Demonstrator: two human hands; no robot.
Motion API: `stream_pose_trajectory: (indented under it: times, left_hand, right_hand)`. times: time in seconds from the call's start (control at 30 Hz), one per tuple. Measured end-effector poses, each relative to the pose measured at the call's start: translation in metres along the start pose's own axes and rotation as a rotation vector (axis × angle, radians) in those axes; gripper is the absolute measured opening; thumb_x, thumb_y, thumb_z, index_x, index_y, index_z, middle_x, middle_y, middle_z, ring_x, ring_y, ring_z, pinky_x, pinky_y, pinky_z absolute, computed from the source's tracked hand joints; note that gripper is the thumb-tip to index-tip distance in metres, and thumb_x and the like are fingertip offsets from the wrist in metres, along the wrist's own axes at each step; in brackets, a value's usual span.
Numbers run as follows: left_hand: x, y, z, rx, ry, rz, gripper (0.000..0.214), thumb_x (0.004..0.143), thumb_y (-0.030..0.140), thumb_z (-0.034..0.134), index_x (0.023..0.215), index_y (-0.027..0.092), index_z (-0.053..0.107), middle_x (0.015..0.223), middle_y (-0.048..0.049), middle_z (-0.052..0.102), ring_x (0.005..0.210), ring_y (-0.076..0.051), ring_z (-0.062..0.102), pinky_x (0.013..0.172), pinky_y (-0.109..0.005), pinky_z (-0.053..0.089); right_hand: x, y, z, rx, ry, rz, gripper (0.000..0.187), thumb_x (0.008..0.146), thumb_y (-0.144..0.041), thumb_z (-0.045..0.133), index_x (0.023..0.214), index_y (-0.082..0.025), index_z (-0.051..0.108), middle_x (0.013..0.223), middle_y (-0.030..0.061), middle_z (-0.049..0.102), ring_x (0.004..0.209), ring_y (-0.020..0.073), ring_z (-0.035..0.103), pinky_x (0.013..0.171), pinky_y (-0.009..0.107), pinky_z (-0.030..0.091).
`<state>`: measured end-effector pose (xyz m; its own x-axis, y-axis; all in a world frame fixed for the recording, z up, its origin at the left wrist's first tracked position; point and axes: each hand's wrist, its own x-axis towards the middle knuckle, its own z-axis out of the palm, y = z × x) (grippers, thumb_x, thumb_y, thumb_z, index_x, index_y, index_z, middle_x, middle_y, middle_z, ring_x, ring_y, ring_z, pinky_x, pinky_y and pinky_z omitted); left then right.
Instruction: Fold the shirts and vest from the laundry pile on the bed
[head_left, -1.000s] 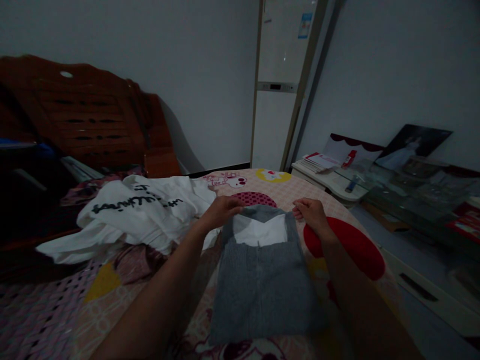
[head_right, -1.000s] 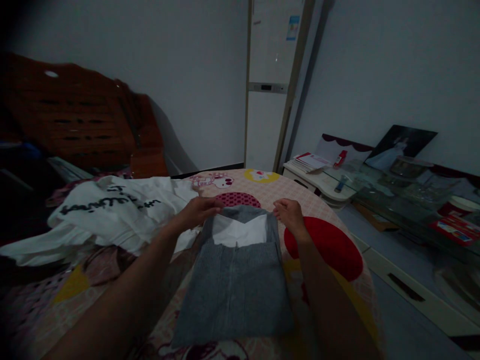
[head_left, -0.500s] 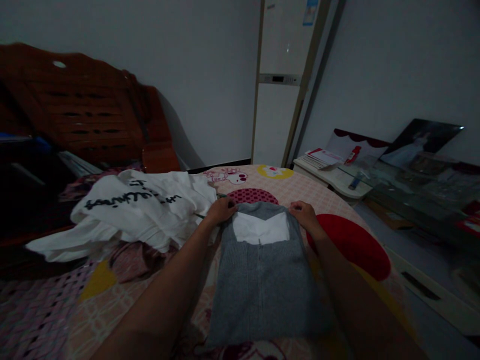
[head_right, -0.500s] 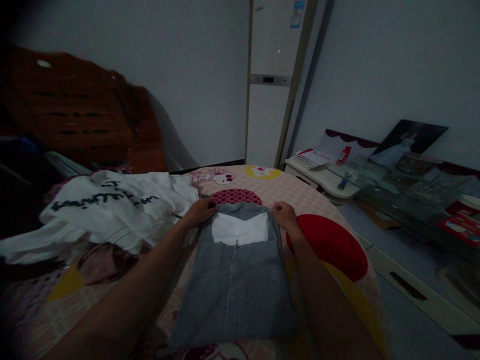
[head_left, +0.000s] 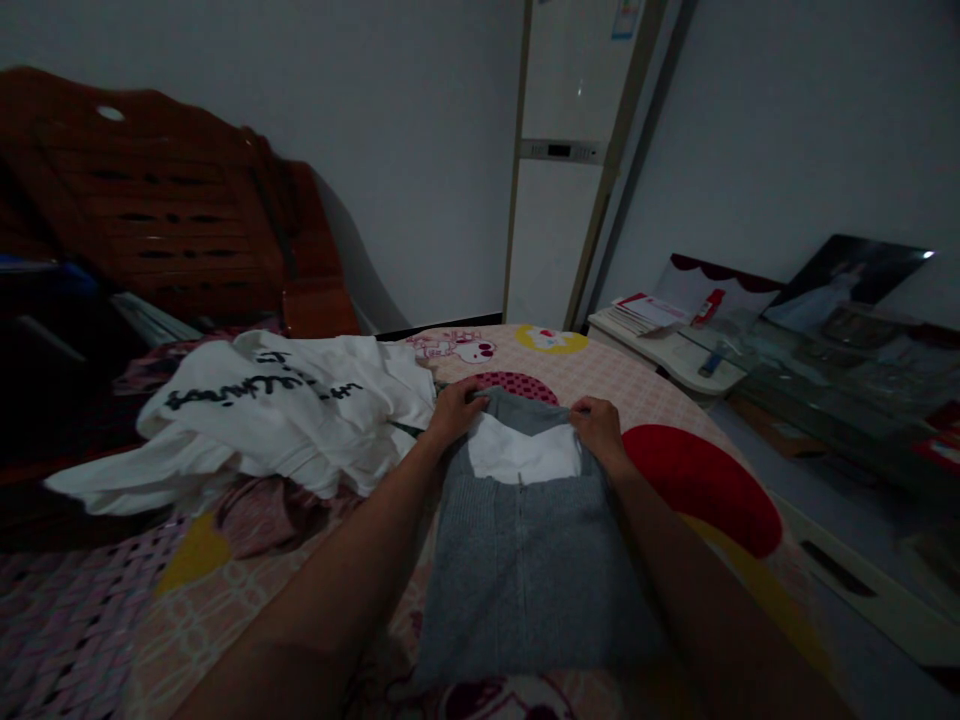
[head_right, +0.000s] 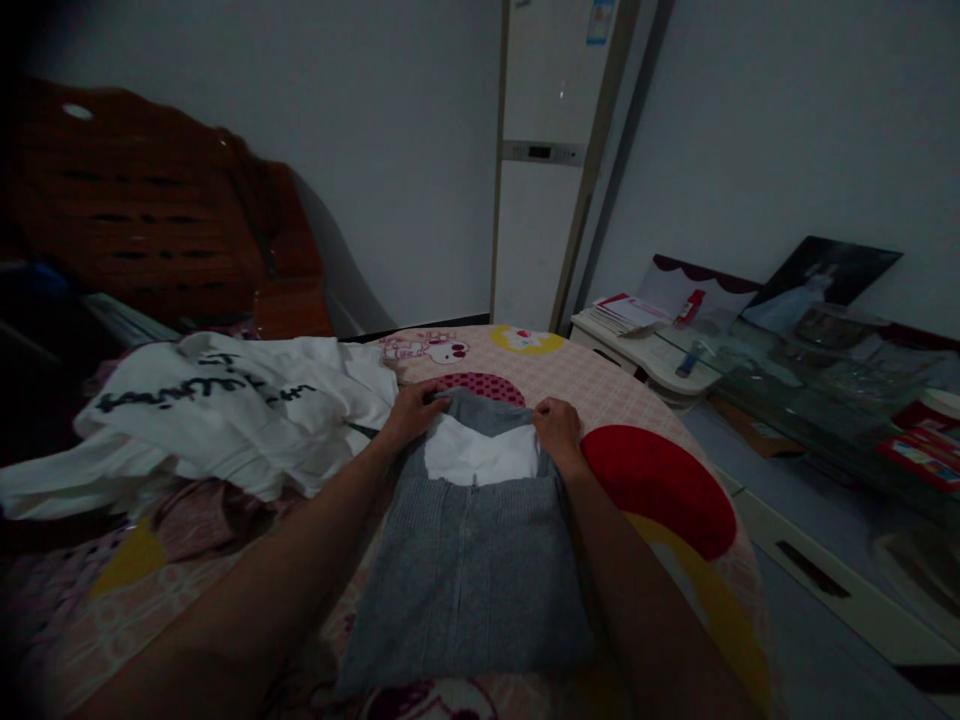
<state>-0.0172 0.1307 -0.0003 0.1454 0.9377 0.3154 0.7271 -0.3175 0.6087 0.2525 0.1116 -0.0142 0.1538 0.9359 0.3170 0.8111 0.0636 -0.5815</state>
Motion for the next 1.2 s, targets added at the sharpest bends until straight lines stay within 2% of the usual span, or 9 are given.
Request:
stream_pose_trajectory:
  times: [0.07, 0.2, 0.3, 0.4, 0.47, 0.67, 0.87, 1.07, 1.2]
  left_hand:
    - [-0.002, 0.0, 0.003, 0.002, 0.043, 0.027, 0.021, 0.083, 0.023, 0.057, 0.099, 0.016, 0.07, 0.092, -0.0034, 0.071, 0.087, -0.018, 0.063, 0.084, -0.028, 0.047]
    - [-0.002, -0.006, 0.003, 0.144, 0.034, -0.071, 0.026, 0.083, 0.025, 0.059, 0.106, 0.018, 0.07, 0.108, -0.0084, 0.072, 0.1, -0.022, 0.063, 0.091, -0.031, 0.045]
    - [0.001, -0.016, -0.006, 0.143, 0.055, -0.144, 0.034, 0.093, 0.031, 0.043, 0.102, 0.015, 0.072, 0.101, -0.01, 0.073, 0.096, -0.022, 0.064, 0.087, -0.03, 0.046]
    - [0.005, -0.025, -0.016, 0.114, 0.072, -0.196, 0.043, 0.094, 0.032, 0.035, 0.09, 0.014, 0.073, 0.091, -0.009, 0.074, 0.087, -0.021, 0.064, 0.079, -0.029, 0.047]
    - [0.007, -0.03, -0.019, 0.076, 0.065, -0.189, 0.042, 0.092, 0.032, 0.035, 0.088, 0.014, 0.073, 0.089, -0.0078, 0.074, 0.084, -0.02, 0.064, 0.076, -0.027, 0.047]
    - [0.008, -0.031, -0.02, 0.106, -0.011, -0.141, 0.033, 0.088, 0.026, 0.043, 0.093, 0.016, 0.075, 0.092, -0.0067, 0.075, 0.09, -0.021, 0.065, 0.08, -0.028, 0.047]
    - [0.003, -0.024, -0.026, 0.255, -0.196, -0.041, 0.022, 0.082, 0.024, 0.057, 0.095, 0.02, 0.075, 0.099, -0.0075, 0.074, 0.095, -0.023, 0.065, 0.083, -0.029, 0.047]
    - [-0.002, -0.012, -0.015, 0.27, -0.163, -0.041, 0.015, 0.085, 0.028, 0.058, 0.089, 0.019, 0.07, 0.092, -0.0072, 0.072, 0.089, -0.021, 0.065, 0.078, -0.027, 0.047]
    - [-0.001, -0.008, -0.006, 0.224, -0.102, -0.088, 0.023, 0.085, 0.037, 0.061, 0.094, 0.016, 0.068, 0.092, -0.0083, 0.071, 0.087, -0.021, 0.064, 0.075, -0.028, 0.046]
  right_hand:
    - [0.0, 0.002, 0.0, 0.035, 0.069, -0.031, 0.018, 0.076, -0.021, 0.054, 0.074, -0.018, 0.071, 0.079, 0.0069, 0.073, 0.077, 0.0197, 0.065, 0.073, 0.028, 0.046]
    - [0.002, 0.008, 0.001, -0.042, 0.103, 0.006, 0.021, 0.079, -0.024, 0.052, 0.076, -0.018, 0.072, 0.079, 0.0082, 0.073, 0.075, 0.0204, 0.064, 0.071, 0.029, 0.045]
    - [0.002, 0.01, 0.002, -0.143, 0.057, 0.03, 0.023, 0.082, -0.033, 0.056, 0.082, -0.018, 0.073, 0.084, 0.0095, 0.074, 0.078, 0.0212, 0.065, 0.072, 0.03, 0.045]
    - [0.003, 0.01, 0.003, -0.21, 0.003, 0.0, 0.016, 0.08, -0.031, 0.062, 0.08, -0.019, 0.073, 0.086, 0.0094, 0.074, 0.082, 0.0214, 0.065, 0.073, 0.03, 0.044]
    - [0.003, 0.01, 0.005, -0.209, -0.014, -0.021, 0.012, 0.079, -0.025, 0.062, 0.077, -0.019, 0.072, 0.085, 0.009, 0.074, 0.081, 0.021, 0.065, 0.072, 0.029, 0.043]
    - [0.003, 0.014, 0.01, -0.237, 0.12, -0.088, 0.016, 0.083, -0.022, 0.055, 0.075, -0.018, 0.068, 0.081, 0.0086, 0.071, 0.076, 0.02, 0.06, 0.071, 0.03, 0.042]
    - [0.002, 0.015, 0.009, -0.279, 0.035, -0.1, 0.018, 0.087, -0.024, 0.054, 0.079, -0.018, 0.069, 0.085, 0.0099, 0.069, 0.083, 0.0214, 0.059, 0.077, 0.032, 0.04]
    - [0.003, 0.015, 0.008, -0.263, 0.023, -0.121, 0.019, 0.088, -0.022, 0.053, 0.082, -0.018, 0.07, 0.089, 0.0105, 0.069, 0.086, 0.0221, 0.059, 0.078, 0.032, 0.04]
    - [0.002, 0.014, 0.008, -0.311, 0.02, -0.126, 0.02, 0.088, -0.022, 0.052, 0.081, -0.018, 0.07, 0.089, 0.0101, 0.069, 0.084, 0.0207, 0.059, 0.076, 0.031, 0.04]
